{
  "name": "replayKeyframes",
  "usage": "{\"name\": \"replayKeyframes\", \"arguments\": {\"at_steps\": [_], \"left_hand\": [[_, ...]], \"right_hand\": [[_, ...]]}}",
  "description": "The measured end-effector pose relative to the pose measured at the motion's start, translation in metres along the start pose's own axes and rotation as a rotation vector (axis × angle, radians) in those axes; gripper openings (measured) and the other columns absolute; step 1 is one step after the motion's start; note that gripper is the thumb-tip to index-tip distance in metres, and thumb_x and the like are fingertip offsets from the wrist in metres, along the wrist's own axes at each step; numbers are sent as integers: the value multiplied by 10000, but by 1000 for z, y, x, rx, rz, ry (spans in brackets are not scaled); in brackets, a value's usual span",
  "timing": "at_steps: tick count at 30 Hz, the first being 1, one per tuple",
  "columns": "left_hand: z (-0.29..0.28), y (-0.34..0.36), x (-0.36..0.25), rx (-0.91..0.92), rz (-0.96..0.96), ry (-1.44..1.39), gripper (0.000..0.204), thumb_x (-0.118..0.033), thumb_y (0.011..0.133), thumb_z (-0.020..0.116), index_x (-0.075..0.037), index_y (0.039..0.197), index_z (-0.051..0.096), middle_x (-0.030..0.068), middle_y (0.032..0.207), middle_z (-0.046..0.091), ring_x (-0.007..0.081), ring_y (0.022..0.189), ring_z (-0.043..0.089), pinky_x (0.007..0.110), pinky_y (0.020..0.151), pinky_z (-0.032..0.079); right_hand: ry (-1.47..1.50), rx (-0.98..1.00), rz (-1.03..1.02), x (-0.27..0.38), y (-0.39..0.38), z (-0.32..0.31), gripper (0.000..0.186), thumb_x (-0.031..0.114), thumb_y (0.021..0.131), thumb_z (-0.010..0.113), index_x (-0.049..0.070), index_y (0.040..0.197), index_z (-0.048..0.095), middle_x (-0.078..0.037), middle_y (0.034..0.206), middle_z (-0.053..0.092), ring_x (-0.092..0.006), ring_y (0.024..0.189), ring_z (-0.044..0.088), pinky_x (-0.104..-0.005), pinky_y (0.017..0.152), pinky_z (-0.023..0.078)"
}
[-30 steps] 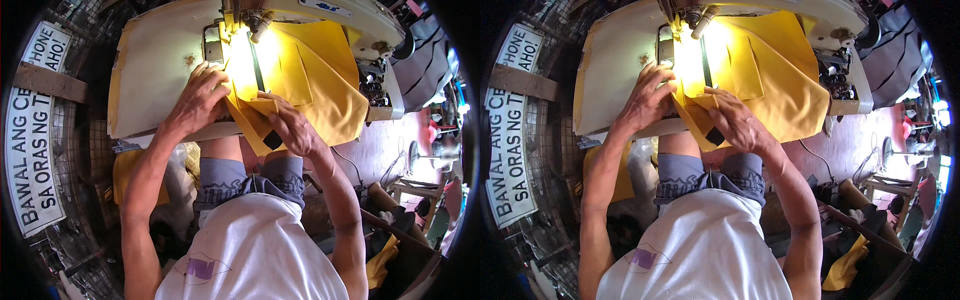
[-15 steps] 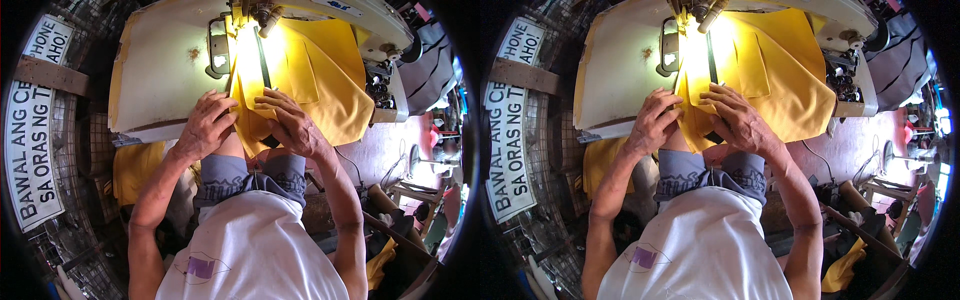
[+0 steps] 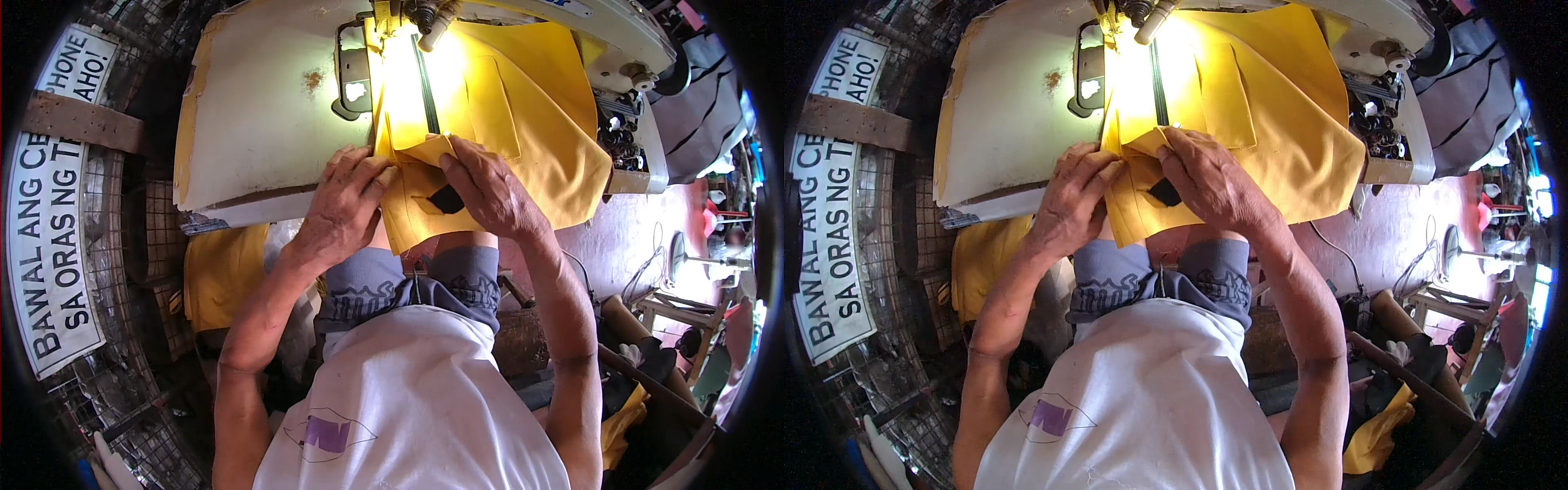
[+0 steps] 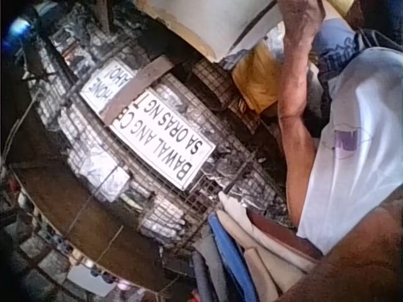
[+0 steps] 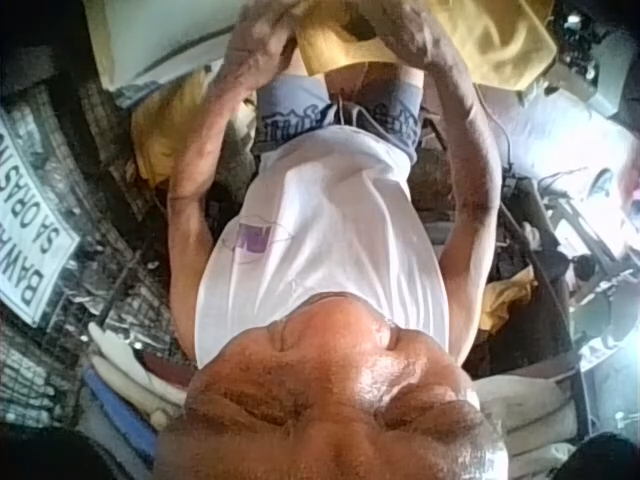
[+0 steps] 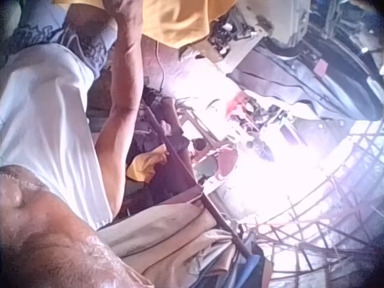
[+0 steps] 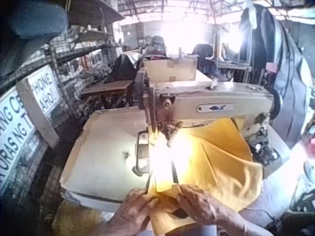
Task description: Sewing a yellow fabric bag using an industrial sewing machine.
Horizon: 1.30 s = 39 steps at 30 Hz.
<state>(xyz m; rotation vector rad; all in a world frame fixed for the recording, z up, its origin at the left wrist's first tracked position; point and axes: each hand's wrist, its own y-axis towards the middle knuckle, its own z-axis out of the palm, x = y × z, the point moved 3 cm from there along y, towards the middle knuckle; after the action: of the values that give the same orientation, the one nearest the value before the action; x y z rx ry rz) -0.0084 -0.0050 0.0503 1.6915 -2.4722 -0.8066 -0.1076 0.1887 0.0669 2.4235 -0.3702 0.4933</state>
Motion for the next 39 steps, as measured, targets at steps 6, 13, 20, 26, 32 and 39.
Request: {"name": "replayKeyframes", "arguments": {"at_steps": [6,13,20,26,32,39], "left_hand": [[-10,27,10,17,-148,-144,276,-28,889,635,-5,1164,623,130,968,654,316,959,622,443,888,486],[5,35,6,-59,-5,93,236,-50,805,694,-34,1038,663,87,897,629,271,866,620,391,795,530],[3,34,6,-72,-85,-56,186,5,781,704,-7,964,671,93,991,587,266,902,642,395,780,569],[3,30,7,-52,-62,-51,135,6,789,698,-1,920,663,93,999,574,267,920,644,396,784,570],[1,33,7,13,-66,28,148,-4,797,735,6,932,674,83,975,597,272,948,642,392,808,554],[-16,26,25,132,-52,-264,537,73,799,591,-39,1324,588,130,1333,531,301,1127,607,424,1000,506]], "right_hand": [[157,87,251,-1,8,-6,274,129,1018,501,-96,1170,534,-290,989,638,-449,947,622,-472,848,505],[217,122,328,-2,7,0,233,115,1006,546,-80,1132,554,-298,1085,653,-448,1068,629,-475,949,513],[170,142,244,4,8,4,250,91,986,571,-53,1191,574,-259,1158,642,-422,1165,607,-467,1010,505],[6,151,117,14,6,3,281,80,972,601,0,1241,607,-198,1228,655,-379,1268,577,-446,1036,499],[-66,123,55,16,0,17,389,91,862,674,14,1237,607,-147,1262,613,-348,1286,542,-482,1126,416],[-160,145,34,21,3,19,559,111,689,753,39,1224,606,-110,1246,565,-325,1282,509,-465,1143,399]]}}
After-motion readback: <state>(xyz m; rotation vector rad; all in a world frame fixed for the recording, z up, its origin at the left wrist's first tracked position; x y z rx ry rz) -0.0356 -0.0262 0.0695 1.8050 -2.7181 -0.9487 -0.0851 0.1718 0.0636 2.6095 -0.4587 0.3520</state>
